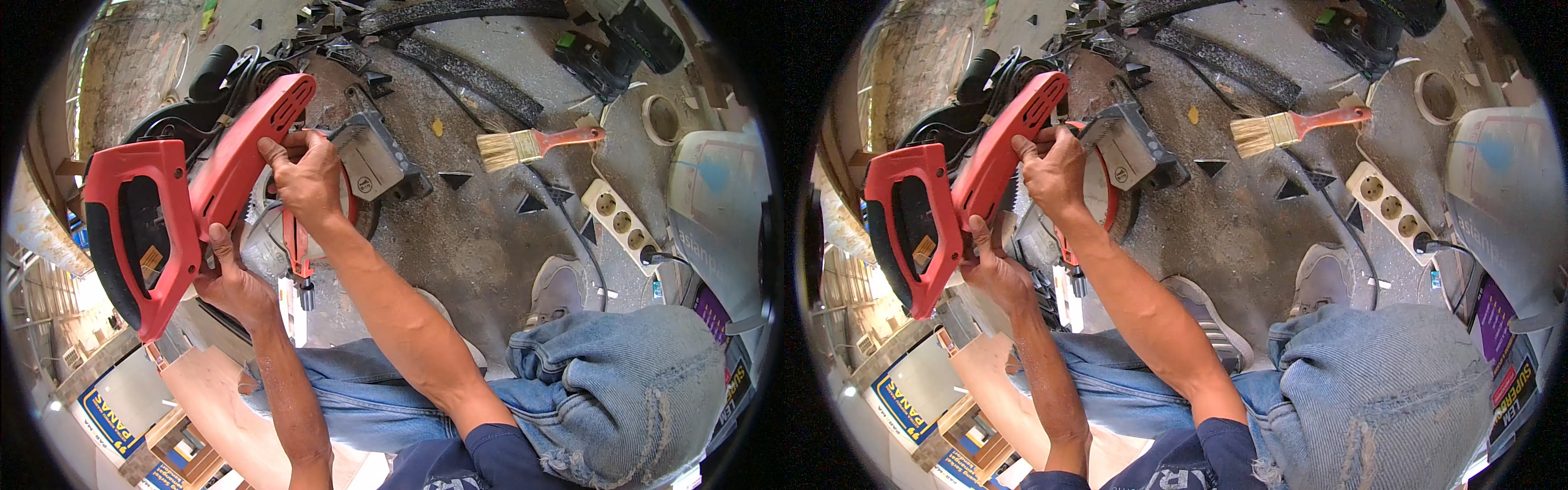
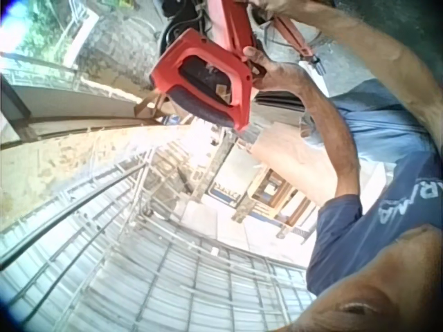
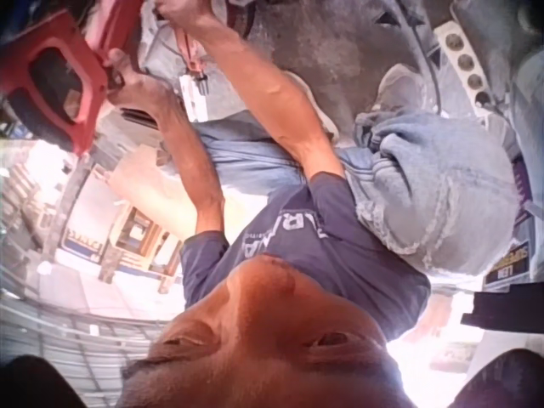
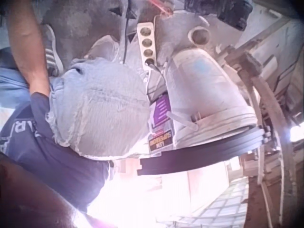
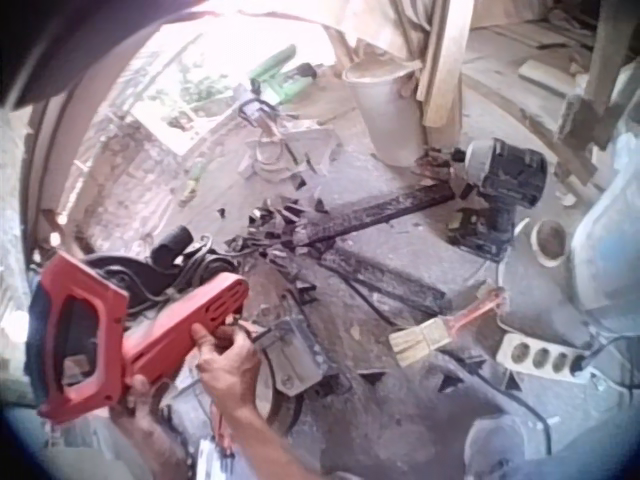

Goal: The person cleans a miter saw with a brush, uses a power drill on it, and then saws black wood-like components one at a time.

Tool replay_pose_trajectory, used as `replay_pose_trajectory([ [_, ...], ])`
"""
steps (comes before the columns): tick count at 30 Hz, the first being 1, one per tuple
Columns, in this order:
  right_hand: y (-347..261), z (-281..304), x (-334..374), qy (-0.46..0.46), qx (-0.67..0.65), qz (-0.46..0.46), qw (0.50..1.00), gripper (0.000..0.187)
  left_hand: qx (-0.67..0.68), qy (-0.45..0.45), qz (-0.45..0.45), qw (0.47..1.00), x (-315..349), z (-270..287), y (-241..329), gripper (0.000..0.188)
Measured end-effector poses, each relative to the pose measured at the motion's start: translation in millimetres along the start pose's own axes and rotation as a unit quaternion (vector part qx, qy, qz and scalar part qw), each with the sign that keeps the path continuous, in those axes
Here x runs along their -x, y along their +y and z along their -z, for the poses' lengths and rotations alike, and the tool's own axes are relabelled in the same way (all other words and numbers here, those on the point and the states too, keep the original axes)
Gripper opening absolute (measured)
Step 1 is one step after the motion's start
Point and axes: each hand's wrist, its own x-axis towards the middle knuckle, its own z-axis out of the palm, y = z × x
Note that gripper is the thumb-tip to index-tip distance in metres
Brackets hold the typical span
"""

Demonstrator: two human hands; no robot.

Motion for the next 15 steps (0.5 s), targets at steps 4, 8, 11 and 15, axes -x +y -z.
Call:
replay_pose_trajectory([
  [4, 1.7, -6.4, 8.1, 0.090, 0.022, 0.139, 0.986, 0.025, -0.013, -0.002, -0.006, 1.000, 0.9, -3.2, 4.8, 0.044],
  [8, 1.4, -6.9, 7.5, 0.079, 0.040, 0.225, 0.970, 0.012, -0.002, -0.005, -0.006, 1.000, 3.5, -10.7, 6.4, 0.042],
  [11, 3.2, -7.9, 4.0, 0.086, 0.090, 0.288, 0.950, 0.011, -0.005, 0.000, -0.035, 0.999, 0.9, -11.0, 5.0, 0.045],
  [15, 4.4, -1.0, -2.1, 0.078, 0.125, 0.358, 0.922, 0.008, -0.002, -0.007, -0.032, 0.999, 1.0, -11.3, 2.7, 0.045],
])
